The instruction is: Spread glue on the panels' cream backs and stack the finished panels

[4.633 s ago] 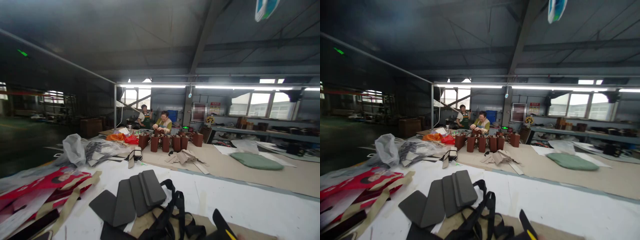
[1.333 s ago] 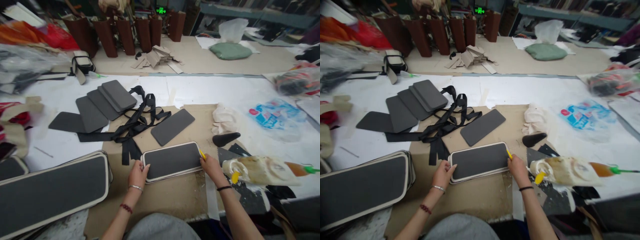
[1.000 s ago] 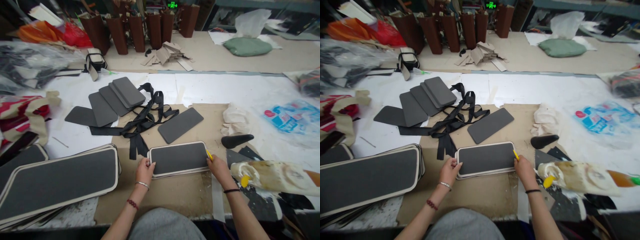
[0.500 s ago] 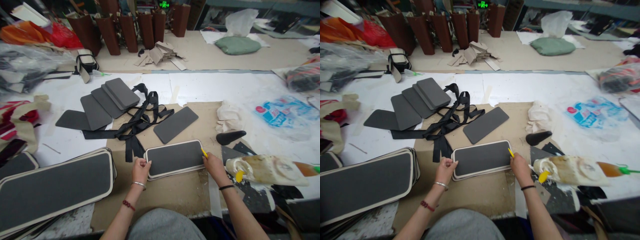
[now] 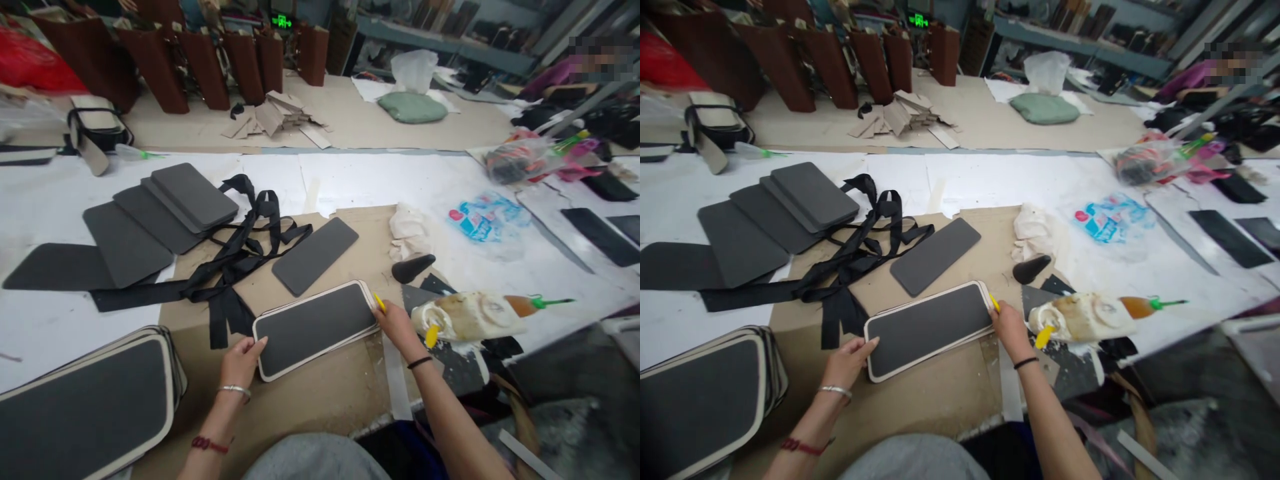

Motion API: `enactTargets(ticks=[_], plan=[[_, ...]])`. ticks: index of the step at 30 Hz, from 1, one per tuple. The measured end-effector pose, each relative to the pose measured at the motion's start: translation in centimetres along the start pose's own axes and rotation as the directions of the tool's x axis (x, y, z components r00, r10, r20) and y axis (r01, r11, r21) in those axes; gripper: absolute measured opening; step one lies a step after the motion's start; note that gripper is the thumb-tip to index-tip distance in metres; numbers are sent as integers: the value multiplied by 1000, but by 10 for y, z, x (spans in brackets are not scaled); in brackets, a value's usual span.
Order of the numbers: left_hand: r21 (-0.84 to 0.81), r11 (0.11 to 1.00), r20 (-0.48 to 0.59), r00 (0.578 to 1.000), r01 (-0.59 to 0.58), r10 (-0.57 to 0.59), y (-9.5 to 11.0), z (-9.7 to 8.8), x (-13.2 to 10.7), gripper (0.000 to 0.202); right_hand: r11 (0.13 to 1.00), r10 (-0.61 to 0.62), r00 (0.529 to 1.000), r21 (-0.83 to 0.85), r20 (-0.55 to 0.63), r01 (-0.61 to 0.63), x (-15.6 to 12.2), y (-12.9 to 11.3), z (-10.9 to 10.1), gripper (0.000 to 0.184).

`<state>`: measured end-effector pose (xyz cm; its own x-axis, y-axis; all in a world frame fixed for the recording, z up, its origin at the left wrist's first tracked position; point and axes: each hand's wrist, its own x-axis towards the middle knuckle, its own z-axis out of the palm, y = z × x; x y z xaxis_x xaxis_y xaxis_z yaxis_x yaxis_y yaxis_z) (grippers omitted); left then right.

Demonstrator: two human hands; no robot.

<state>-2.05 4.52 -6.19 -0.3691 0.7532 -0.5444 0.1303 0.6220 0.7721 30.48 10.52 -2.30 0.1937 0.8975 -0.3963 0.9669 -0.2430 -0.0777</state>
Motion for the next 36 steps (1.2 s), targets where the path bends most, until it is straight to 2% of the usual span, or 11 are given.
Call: enactTargets(ticks=[4,8,14,22,24,30,36], plan=[[-48,998,33,999,39,-38,-1,-10,-2,48,995,-31,999,99,7,30,2,1,-2,18],[-43,996,43,997,72,-70,-5,-16,-1,45,988,-52,998,144,26,48,4,-10,1,19],[-93,996,-32,999,12,-16,-6,-14,-5,40,976,-52,997,215,57,39,8,-17,1,15],[-46,999,-13,1000,25,-26,-16,-17,3,44,939,-38,998,344,53,18,13,-10,6,16],[-37,998,23,998,54,-53,-17,-17,4,46,935,-29,999,354,43,12,12,-10,7,16],[-54,999,-44,999,10,-13,-8,-15,-2,42,932,-16,999,363,38,1,11,-12,6,18],[-9,996,20,996,84,-84,3,-20,-4,43,933,-29,996,359,86,-4,15,-11,3,18]])
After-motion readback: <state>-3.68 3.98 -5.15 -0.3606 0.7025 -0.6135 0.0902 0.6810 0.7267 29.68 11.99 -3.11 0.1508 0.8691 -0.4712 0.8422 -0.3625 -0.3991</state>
